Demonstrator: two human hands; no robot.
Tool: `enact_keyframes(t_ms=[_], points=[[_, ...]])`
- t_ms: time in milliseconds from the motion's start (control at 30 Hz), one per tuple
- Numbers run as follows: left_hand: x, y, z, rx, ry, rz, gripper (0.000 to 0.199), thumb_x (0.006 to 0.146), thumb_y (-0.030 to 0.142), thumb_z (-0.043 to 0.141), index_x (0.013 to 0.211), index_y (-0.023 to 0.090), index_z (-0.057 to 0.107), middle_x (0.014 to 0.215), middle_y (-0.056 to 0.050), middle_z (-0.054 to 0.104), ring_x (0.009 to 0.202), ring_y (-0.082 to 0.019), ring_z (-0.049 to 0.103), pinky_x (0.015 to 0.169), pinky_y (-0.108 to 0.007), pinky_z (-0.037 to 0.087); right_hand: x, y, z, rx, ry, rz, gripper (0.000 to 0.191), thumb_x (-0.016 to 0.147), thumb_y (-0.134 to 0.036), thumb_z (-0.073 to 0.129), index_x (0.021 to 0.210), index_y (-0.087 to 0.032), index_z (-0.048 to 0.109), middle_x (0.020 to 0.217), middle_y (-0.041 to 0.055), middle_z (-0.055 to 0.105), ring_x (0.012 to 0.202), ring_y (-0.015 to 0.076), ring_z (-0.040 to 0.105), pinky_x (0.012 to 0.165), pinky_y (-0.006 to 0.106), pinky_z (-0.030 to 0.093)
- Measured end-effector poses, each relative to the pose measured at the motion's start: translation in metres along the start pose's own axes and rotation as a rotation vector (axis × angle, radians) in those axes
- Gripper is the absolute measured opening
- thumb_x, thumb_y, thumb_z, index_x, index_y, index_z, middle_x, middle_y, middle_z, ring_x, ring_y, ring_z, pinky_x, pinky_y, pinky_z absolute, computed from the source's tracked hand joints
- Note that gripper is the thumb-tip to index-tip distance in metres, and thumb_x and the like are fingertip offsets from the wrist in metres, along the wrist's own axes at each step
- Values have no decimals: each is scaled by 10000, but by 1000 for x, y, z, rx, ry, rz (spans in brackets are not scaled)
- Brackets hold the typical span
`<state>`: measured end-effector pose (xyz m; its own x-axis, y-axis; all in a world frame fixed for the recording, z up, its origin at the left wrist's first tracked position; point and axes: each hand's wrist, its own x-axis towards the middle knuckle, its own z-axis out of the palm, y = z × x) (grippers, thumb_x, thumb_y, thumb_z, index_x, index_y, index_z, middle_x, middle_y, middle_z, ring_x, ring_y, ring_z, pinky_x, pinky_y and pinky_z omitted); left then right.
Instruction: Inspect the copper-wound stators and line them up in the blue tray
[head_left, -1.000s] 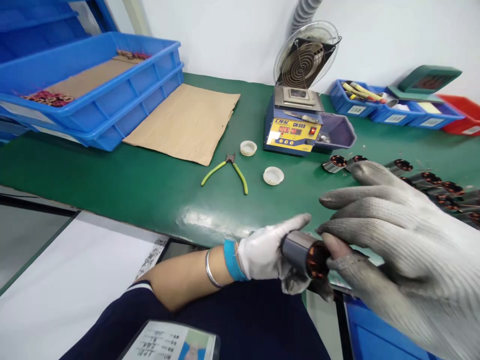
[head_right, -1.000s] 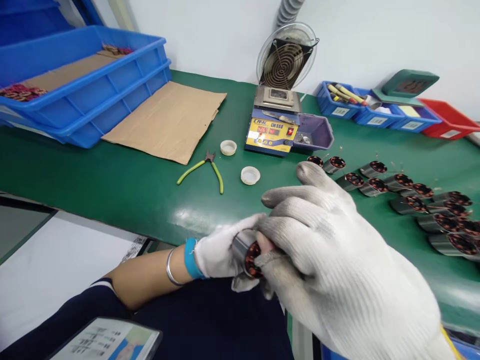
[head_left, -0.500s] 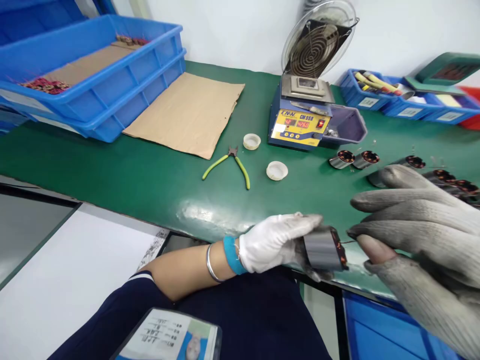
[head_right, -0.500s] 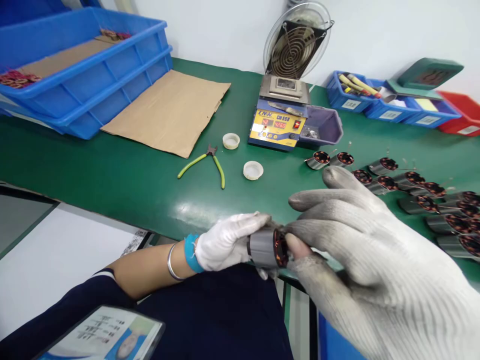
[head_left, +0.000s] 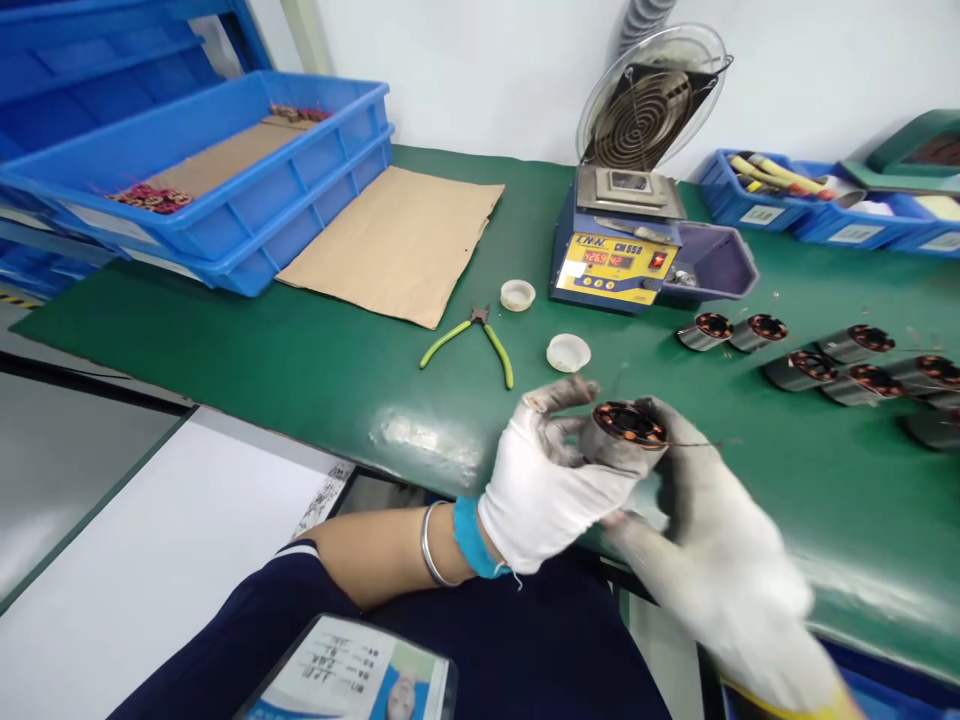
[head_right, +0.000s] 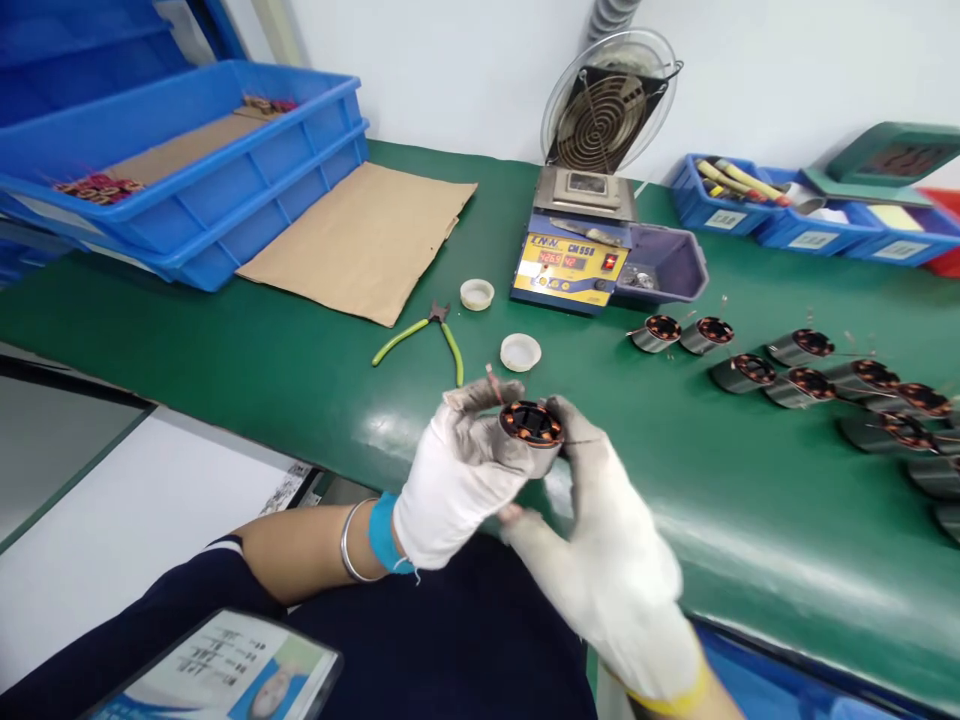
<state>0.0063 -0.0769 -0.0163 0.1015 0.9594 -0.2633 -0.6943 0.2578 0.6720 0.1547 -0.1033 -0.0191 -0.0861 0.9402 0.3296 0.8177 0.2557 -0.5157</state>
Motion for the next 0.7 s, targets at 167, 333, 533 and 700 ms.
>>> enact_keyframes(t_ms=[167, 333, 533, 700], points=[[-8, -2, -10, 296, -48, 132, 384, 707, 227, 852, 1035, 151, 667, 1096, -118, 730, 1044, -261, 703, 987, -386, 552, -7, -7, 46, 238, 102, 174, 623, 840, -499, 638, 1384, -224, 510, 1230, 137, 688, 946, 244, 734, 710, 346, 632], [-1, -3, -34, 799, -119, 633, 376, 765, 333, 812, 1089, 176, 705, 1169, -114, 701, 1091, -244, 693, 993, -351, 569, -8, 3, 41, 277, 89, 163, 621, 821, -536, 650, 1342, -217, 534, 1221, 140, 675, 950, 236, 722, 707, 347, 630], [2, 7, -40, 816, -143, 481, 438, 674, 340, 863, 1047, 176, 704, 1163, -117, 702, 1014, -254, 702, 941, -390, 583, -2, 0, 26, 224, 37, 74, 529, 814, -481, 659, 1282, -254, 560, 1192, 99, 670, 983, 244, 708, 731, 354, 633], [15, 22, -29, 527, -94, 91, 142, 838, 265, 691, 846, 126, 665, 815, -59, 689, 780, -164, 660, 775, -312, 559, -3, 0, 24, 256, -74, 37, 485, 809, -435, 649, 1262, -276, 576, 1179, 85, 657, 1019, 255, 690, 872, 440, 619]])
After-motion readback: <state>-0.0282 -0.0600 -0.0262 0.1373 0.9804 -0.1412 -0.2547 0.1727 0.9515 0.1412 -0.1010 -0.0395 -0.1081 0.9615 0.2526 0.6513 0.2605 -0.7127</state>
